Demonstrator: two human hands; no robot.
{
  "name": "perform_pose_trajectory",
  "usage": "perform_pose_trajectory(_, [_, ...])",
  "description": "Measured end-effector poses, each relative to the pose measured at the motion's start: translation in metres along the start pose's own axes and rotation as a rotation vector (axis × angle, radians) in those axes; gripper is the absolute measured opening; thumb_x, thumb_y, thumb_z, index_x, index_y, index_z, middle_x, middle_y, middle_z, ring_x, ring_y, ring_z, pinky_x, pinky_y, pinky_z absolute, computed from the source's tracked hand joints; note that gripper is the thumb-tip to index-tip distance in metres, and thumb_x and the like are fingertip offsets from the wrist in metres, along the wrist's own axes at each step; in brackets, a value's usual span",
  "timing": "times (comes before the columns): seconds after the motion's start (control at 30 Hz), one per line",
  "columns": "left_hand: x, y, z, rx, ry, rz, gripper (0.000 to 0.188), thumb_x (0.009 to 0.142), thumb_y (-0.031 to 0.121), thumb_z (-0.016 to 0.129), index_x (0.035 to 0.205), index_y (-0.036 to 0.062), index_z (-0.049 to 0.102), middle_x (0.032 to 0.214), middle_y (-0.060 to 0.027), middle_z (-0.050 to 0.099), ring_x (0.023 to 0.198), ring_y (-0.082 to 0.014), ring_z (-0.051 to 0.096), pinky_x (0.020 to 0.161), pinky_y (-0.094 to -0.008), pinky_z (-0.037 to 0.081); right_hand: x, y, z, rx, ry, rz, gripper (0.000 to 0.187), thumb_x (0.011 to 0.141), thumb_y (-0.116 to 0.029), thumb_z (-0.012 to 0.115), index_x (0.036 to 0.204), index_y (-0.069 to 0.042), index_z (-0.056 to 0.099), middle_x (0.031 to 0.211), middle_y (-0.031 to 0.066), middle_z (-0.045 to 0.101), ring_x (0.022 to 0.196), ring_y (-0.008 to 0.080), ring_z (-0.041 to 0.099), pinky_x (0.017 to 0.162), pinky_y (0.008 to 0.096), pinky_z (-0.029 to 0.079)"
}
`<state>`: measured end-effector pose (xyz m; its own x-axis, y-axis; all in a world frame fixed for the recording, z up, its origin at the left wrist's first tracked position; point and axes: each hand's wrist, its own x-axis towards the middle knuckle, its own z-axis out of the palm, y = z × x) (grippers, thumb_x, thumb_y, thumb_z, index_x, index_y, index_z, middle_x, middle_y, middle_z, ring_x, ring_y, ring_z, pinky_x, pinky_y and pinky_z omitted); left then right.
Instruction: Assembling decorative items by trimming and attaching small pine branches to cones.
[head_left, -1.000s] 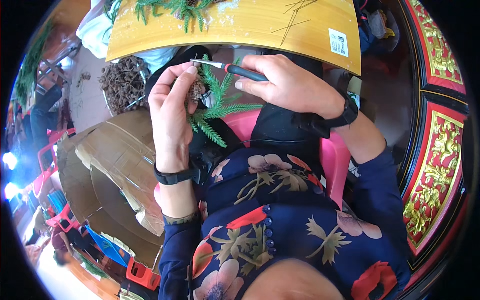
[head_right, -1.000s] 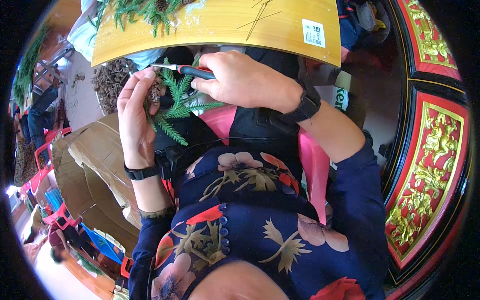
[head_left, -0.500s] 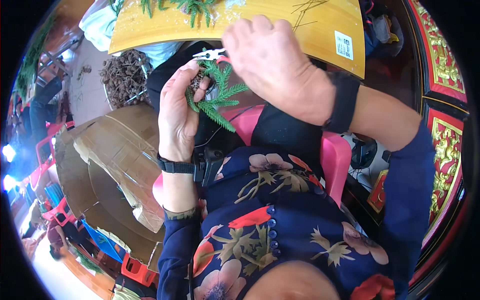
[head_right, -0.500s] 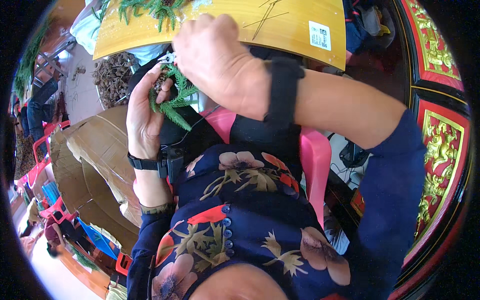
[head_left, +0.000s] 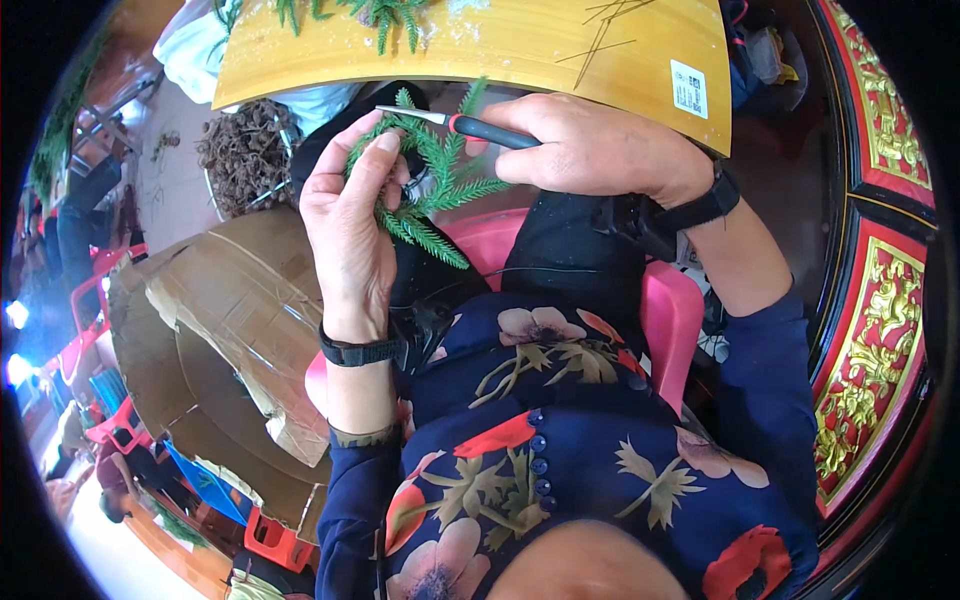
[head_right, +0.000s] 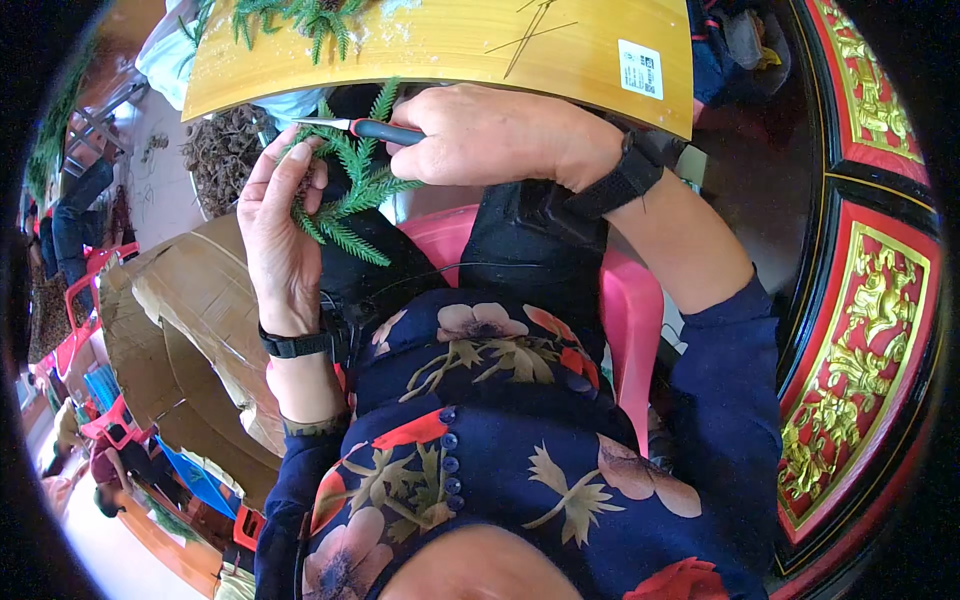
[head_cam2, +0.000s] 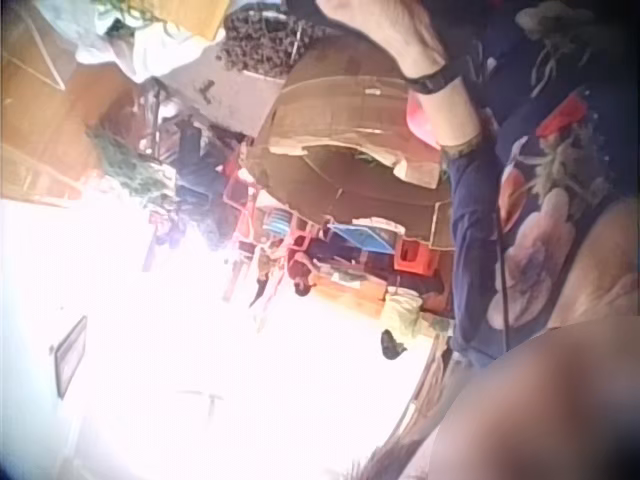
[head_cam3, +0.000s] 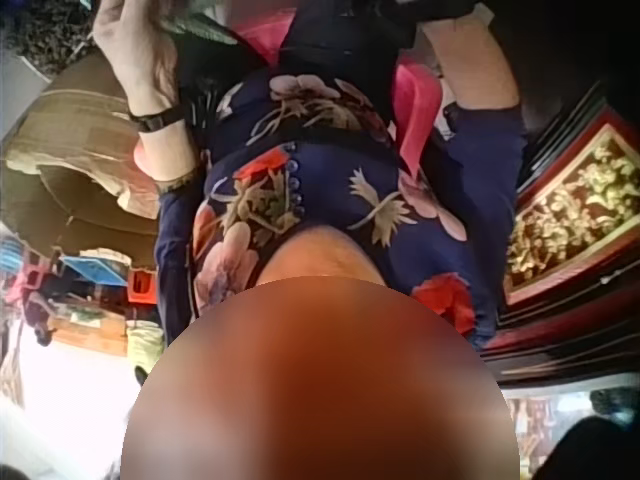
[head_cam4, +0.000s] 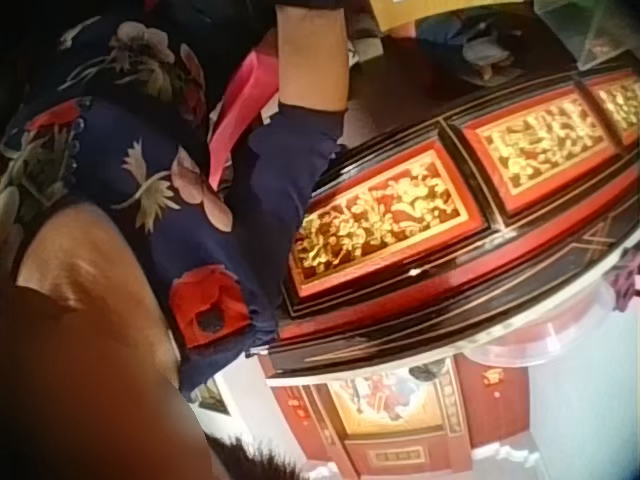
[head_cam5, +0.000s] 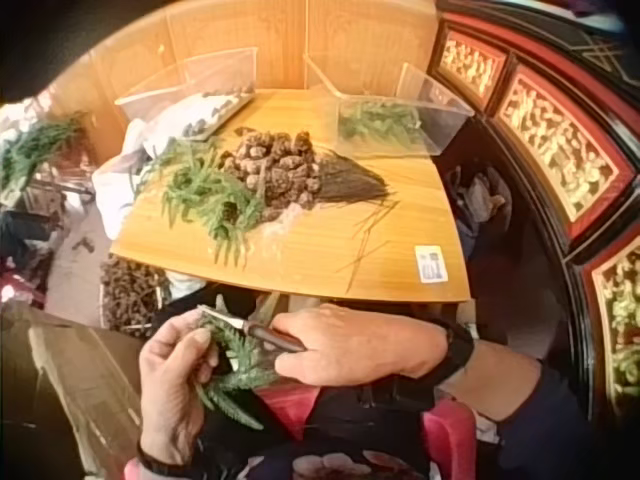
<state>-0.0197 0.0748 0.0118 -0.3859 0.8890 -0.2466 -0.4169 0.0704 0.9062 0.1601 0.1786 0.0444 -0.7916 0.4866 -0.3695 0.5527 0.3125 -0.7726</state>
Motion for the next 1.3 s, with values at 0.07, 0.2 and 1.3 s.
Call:
perform_pose_trajectory(0.07, [-0.001, 0.000, 0.000, -0.004, -0.018, -0.006, 0.026, 0.085, 0.004, 0.062, 0.110, -0.0035, 0.060, 0.078, -0.0030, 0.062, 0.063, -0.0047, 0.051, 0.053, -0.0157, 0.035, -0.001, 0.001, -0.002, -0.016, -0.031, -0.025, 0.035, 0.078, -0.016, 0.053, 0.109, 0.000, 0.057, 0.088, 0.0199, 0.062, 0.084, 0.0300, 0.060, 0.077, 0.0370, 0.045])
perform_pose_trajectory(0.2, [-0.001, 0.001, -0.001, -0.027, -0.047, -0.031, 0.027, 0.085, 0.004, 0.063, 0.110, -0.0038, 0.060, 0.080, -0.0037, 0.063, 0.063, -0.0051, 0.051, 0.053, -0.0159, 0.035, -0.001, 0.003, -0.002, -0.084, -0.056, -0.052, 0.035, 0.078, -0.017, 0.054, 0.109, -0.001, 0.057, 0.090, 0.0204, 0.062, 0.085, 0.0315, 0.060, 0.078, 0.0373, 0.045])
perform_pose_trajectory(1.3, [0.002, 0.013, -0.010, -0.096, -0.247, -0.115, 0.040, 0.089, 0.010, 0.058, 0.126, -0.0041, 0.049, 0.100, -0.0093, 0.063, 0.071, -0.0094, 0.051, 0.059, -0.0179, 0.037, -0.010, 0.003, 0.009, -0.269, 0.262, -0.143, 0.031, 0.075, -0.010, 0.058, 0.104, 0.000, 0.061, 0.085, 0.0216, 0.063, 0.082, 0.0379, 0.060, 0.074, 0.0426, 0.048])
